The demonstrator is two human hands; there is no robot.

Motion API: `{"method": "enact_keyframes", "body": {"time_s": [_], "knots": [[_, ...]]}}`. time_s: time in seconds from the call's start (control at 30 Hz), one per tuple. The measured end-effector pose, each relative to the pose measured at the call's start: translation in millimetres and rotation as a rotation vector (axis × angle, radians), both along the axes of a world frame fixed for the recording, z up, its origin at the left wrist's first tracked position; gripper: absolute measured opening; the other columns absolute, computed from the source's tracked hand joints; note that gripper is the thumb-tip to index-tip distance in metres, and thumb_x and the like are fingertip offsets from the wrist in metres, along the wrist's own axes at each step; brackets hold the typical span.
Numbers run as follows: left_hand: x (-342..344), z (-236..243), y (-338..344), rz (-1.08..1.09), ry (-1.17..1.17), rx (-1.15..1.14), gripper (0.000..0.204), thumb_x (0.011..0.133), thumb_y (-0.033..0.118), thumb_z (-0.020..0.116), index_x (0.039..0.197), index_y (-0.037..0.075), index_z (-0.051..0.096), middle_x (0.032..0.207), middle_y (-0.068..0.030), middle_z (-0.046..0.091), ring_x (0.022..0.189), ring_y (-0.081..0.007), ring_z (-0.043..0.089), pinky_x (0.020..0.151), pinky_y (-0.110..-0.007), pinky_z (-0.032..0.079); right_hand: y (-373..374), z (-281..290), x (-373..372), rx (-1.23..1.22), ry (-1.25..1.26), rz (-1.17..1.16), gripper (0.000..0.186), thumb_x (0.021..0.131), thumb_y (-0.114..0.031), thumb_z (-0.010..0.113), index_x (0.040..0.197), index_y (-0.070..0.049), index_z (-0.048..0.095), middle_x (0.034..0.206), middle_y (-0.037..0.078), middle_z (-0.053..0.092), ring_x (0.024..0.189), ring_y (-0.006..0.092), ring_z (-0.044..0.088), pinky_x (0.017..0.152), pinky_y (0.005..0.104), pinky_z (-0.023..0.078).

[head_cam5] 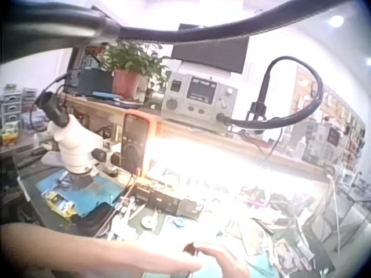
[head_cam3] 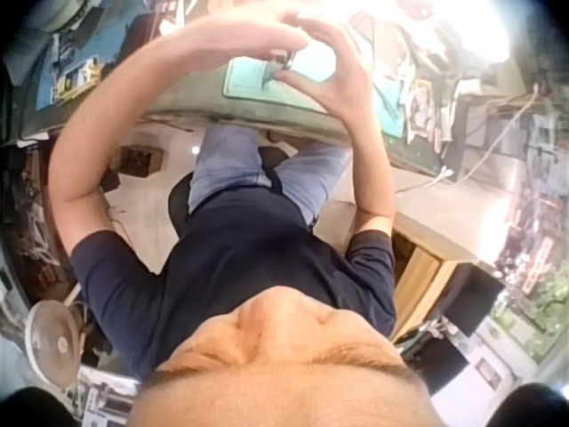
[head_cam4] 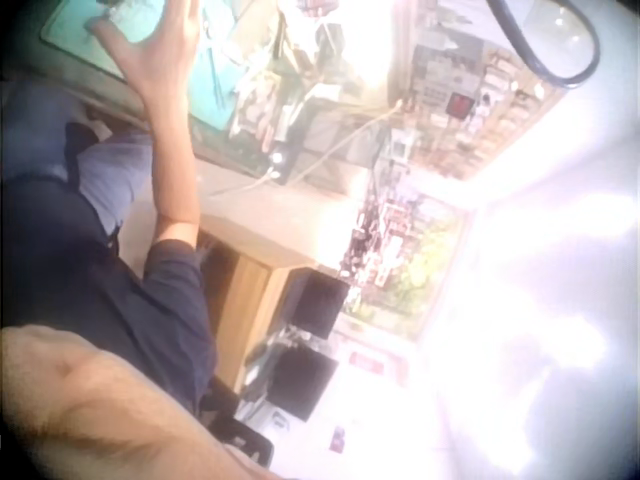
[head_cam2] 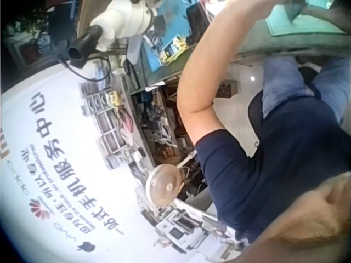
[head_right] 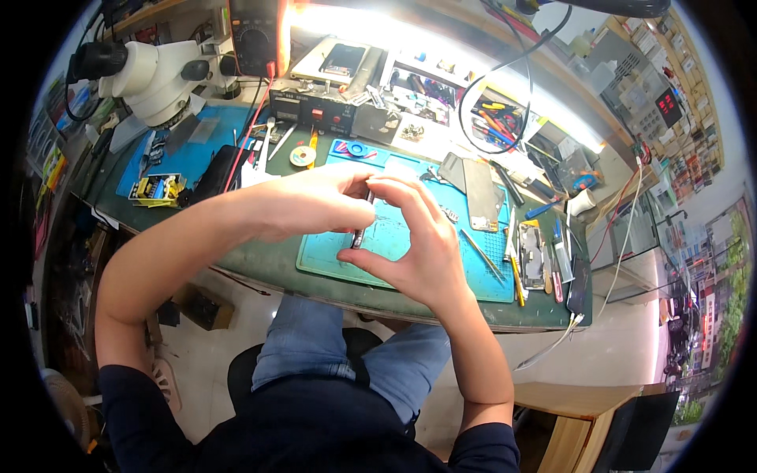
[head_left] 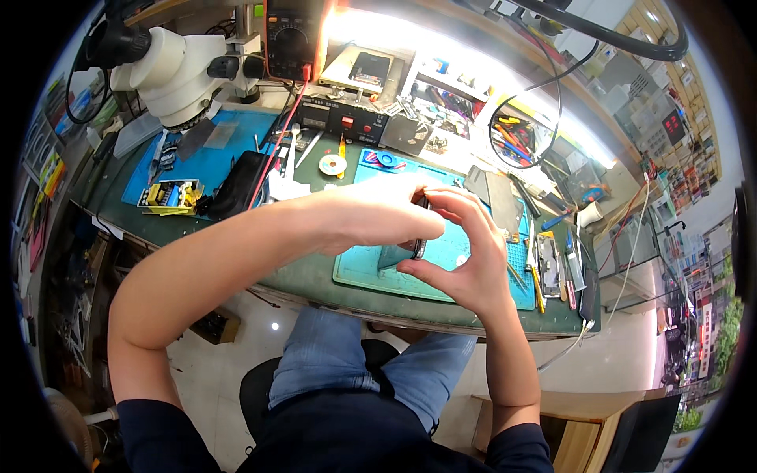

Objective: The person disassembles a smartphone, removes the battery, and handles the internal components. They then reassemble the device, using a screwdriver to secure the casing and a plastic tool to pry the screen assembly.

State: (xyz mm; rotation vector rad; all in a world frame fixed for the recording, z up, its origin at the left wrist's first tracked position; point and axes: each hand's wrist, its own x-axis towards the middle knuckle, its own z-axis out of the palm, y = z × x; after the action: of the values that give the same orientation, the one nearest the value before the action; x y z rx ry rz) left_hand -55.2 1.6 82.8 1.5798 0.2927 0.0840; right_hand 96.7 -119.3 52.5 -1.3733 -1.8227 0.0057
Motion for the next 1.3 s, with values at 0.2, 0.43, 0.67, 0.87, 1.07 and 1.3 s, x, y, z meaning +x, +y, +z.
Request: {"method": "enact_keyframes", "body": {"time_s": [0.2, 0.43, 0.67, 0.87, 1.07, 1.3], "knots": [[-14.7, -4.5, 1.2, -0.030, -0.128, -0.101, 0.065, 0.081, 0.003, 0.052, 0.144, -0.002, 0.037, 0.143, -0.0112, 0.045, 0.138, -0.0180, 0.036, 0.115, -0.032, 0.025, 6.6, -1.3, -2.6, 0.024, 0.065, 0.065, 0.063, 0.060, -0.027, 0.092, 0.110, -0.007, 0.058, 0.114, 0.010, 0.063, 0.104, 0.0280, 0.064, 0.086, 0.0377, 0.053], [-23.4, -5.1, 4.7, -0.019, -0.109, -0.161, 0.072, 0.079, 0.004, 0.056, 0.146, -0.004, 0.031, 0.147, -0.0155, 0.039, 0.141, -0.0226, 0.033, 0.117, -0.035, 0.024, 10.8, 1.6, -3.7, 0.009, -0.005, 0.065, 0.067, 0.056, -0.030, 0.094, 0.106, -0.004, 0.059, 0.115, 0.014, 0.062, 0.104, 0.0257, 0.064, 0.089, 0.0368, 0.054], [-23.4, -8.5, 4.9, -0.014, -0.141, 0.016, 0.082, 0.079, 0.006, 0.060, 0.150, -0.005, 0.020, 0.151, -0.0189, 0.033, 0.144, -0.0258, 0.029, 0.117, -0.037, 0.027, 14.7, -2.4, -1.4, 0.053, 0.071, 0.048, 0.065, 0.055, -0.033, 0.093, 0.105, -0.006, 0.061, 0.111, 0.011, 0.065, 0.102, 0.0279, 0.067, 0.084, 0.0369, 0.055], [-27.9, -20.2, -1.7, 0.068, -0.230, 0.353, 0.086, 0.079, -0.002, 0.058, 0.154, 0.004, 0.015, 0.151, -0.0161, 0.033, 0.142, -0.0274, 0.033, 0.107, -0.041, 0.047, 19.7, -9.5, 9.6, 0.055, 0.051, 0.040, 0.055, 0.069, -0.035, 0.085, 0.109, -0.004, 0.063, 0.115, 0.014, 0.065, 0.102, 0.0297, 0.067, 0.085, 0.0373, 0.055], [-28.1, -44.5, 2.0, 0.074, -0.343, 0.398, 0.082, 0.080, -0.007, 0.053, 0.154, 0.008, 0.020, 0.152, -0.0137, 0.032, 0.141, -0.0268, 0.035, 0.104, -0.042, 0.049, 17.8, -7.2, 10.3, 0.023, 0.060, 0.049, 0.053, 0.072, -0.034, 0.083, 0.112, -0.006, 0.063, 0.118, 0.013, 0.064, 0.106, 0.0300, 0.065, 0.087, 0.0381, 0.054], [-32.8, -37.4, 13.3, 0.131, -0.322, -0.145, 0.063, 0.090, 0.008, 0.055, 0.149, 0.002, 0.030, 0.149, -0.0122, 0.037, 0.140, -0.0243, 0.037, 0.103, -0.038, 0.045, 15.0, 3.4, -0.9, 0.032, -0.020, 0.068, 0.055, 0.070, -0.030, 0.086, 0.115, -0.009, 0.062, 0.120, 0.012, 0.062, 0.106, 0.0300, 0.064, 0.086, 0.0379, 0.054]]}}
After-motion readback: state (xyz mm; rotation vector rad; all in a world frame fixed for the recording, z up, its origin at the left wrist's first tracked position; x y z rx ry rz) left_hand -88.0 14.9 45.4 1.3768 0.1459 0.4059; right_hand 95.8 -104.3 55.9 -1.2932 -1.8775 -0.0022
